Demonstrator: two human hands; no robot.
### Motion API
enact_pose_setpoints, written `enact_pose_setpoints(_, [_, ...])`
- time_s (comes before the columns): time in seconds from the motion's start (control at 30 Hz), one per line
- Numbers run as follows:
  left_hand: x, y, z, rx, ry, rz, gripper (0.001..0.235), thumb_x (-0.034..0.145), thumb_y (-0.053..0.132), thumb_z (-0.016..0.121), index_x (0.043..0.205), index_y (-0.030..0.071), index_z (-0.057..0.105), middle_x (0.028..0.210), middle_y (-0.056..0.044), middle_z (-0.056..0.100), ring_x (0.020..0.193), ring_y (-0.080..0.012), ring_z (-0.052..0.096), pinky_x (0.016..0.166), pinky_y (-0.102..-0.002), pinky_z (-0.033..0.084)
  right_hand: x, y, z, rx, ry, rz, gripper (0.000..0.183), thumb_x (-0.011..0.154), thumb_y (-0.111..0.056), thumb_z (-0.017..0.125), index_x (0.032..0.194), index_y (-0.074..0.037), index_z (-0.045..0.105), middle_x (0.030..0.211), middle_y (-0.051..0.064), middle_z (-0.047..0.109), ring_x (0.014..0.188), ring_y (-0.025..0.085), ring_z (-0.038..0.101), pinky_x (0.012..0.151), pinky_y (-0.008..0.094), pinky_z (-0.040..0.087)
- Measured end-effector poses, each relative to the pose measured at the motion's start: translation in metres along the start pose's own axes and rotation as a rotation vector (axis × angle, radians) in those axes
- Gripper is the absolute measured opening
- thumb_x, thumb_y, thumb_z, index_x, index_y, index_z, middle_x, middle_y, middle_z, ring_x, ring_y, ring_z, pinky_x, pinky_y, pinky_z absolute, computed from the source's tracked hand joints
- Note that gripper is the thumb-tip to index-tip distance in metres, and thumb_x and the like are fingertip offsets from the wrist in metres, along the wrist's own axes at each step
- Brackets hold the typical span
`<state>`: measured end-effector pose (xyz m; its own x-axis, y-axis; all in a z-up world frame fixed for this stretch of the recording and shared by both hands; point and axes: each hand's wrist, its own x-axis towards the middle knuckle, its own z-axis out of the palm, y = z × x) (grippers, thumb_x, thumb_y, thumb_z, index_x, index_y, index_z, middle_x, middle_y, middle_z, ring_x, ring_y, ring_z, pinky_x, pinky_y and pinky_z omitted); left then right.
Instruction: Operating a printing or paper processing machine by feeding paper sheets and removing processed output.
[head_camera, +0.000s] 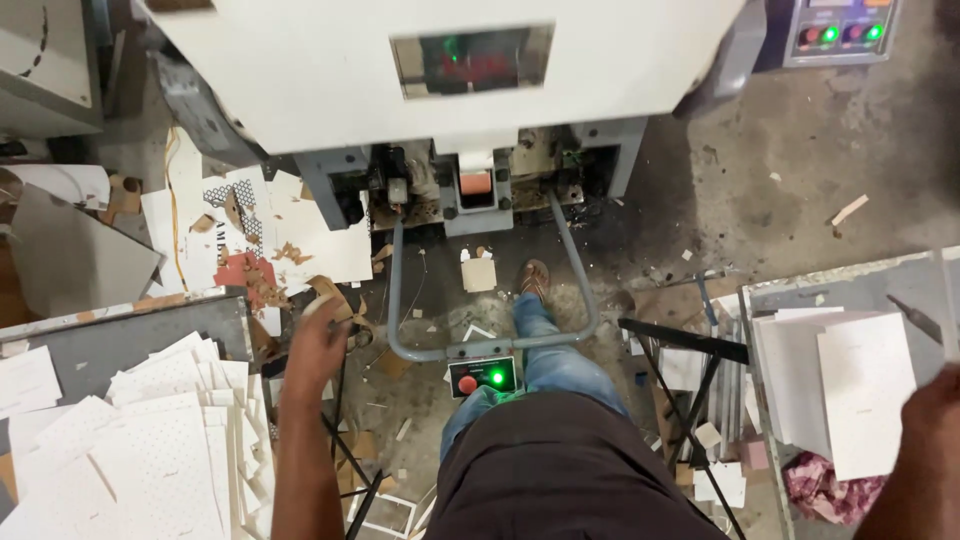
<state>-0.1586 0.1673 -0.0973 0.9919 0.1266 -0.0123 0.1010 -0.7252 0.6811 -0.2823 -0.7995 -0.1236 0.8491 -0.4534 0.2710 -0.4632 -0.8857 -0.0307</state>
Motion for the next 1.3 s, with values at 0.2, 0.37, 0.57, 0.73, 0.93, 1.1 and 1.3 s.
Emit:
enact_pose_setpoints(0.2, [0.115, 0.165, 0.002, -0.011, 0.035, 0.519, 0.037, 0.094, 0.009, 0.071, 0.131, 0.012, 0.067, 0.13, -0.014, 0.07, 0.119, -0.0384, 0.063, 0.104, -0.049, 0.048, 0.092, -0.244, -0.086, 0.799, 0.168, -0.271, 0.027, 0.118, 0.002, 0.04, 0.138, 0.009, 0.057, 0.125, 0.025, 0.062, 0.103, 0.027, 0.057, 0.087, 0.035, 0.049])
enact_pose_setpoints(0.37, [0.179, 0.212, 0.082, 0.091, 0.019, 0.629, 0.051, 0.097, 0.023, 0.07, 0.145, 0.013, 0.056, 0.156, -0.011, 0.049, 0.145, -0.0356, 0.045, 0.119, -0.053, 0.037, 0.102, -0.416, -0.14, 0.311, 0.436, -0.679, 0.036, 0.097, 0.012, 0.056, 0.13, 0.002, 0.065, 0.125, 0.022, 0.066, 0.108, 0.039, 0.062, 0.092, 0.044, 0.052])
enact_pose_setpoints(0.57, [0.136, 0.18, 0.174, 0.555, -0.519, 0.233, 0.09, 0.095, 0.068, 0.04, 0.164, 0.013, 0.018, 0.172, -0.01, 0.01, 0.158, -0.0306, 0.005, 0.126, -0.051, 0.006, 0.096, -0.516, -0.01, 1.337, -0.177, -0.241, 0.014, 0.112, -0.001, 0.07, 0.125, -0.005, 0.066, 0.125, 0.013, 0.062, 0.108, 0.024, 0.061, 0.093, 0.038, 0.053])
enact_pose_setpoints(0.73, [0.038, 0.157, 0.173, 0.481, -0.546, 0.29, 0.105, 0.089, 0.077, 0.05, 0.16, 0.004, 0.026, 0.164, -0.02, 0.027, 0.157, -0.0351, 0.012, 0.125, -0.056, 0.01, 0.022, -0.575, 0.013, 0.398, 0.064, -1.076, 0.044, 0.084, 0.001, 0.061, 0.125, -0.012, 0.073, 0.13, 0.013, 0.07, 0.117, 0.034, 0.06, 0.093, 0.052, 0.044])
enact_pose_setpoints(0.93, [-0.048, 0.094, 0.169, 0.535, -0.335, 0.424, 0.062, 0.085, 0.012, 0.07, 0.145, 0.016, 0.055, 0.134, -0.01, 0.065, 0.136, -0.0307, 0.049, 0.111, -0.051, 0.035, -0.014, -0.583, 0.047, 0.408, -0.217, -1.119, 0.042, 0.087, -0.001, 0.062, 0.126, -0.012, 0.072, 0.136, 0.01, 0.064, 0.124, 0.033, 0.056, 0.1, 0.053, 0.039])
enact_pose_setpoints(1.1, [-0.065, 0.064, 0.116, 0.377, -0.234, 0.477, 0.045, 0.091, 0.007, 0.064, 0.136, 0.008, 0.063, 0.132, -0.012, 0.068, 0.123, -0.0316, 0.057, 0.107, -0.051, 0.042, 0.004, -0.604, 0.058, 0.473, -0.192, -1.167, 0.038, 0.091, -0.004, 0.063, 0.127, -0.009, 0.072, 0.138, 0.011, 0.062, 0.125, 0.034, 0.054, 0.102, 0.05, 0.038])
enact_pose_setpoints(1.3, [-0.082, 0.054, -0.006, 0.376, 0.052, 0.223, 0.036, 0.088, 0.012, 0.069, 0.125, 0.012, 0.073, 0.113, -0.017, 0.073, 0.109, -0.0382, 0.062, 0.092, -0.049, 0.051, 0.015, -0.61, 0.072, 0.562, -0.246, -1.161, 0.036, 0.09, -0.004, 0.065, 0.125, -0.01, 0.072, 0.138, 0.01, 0.062, 0.124, 0.032, 0.055, 0.1, 0.049, 0.038])
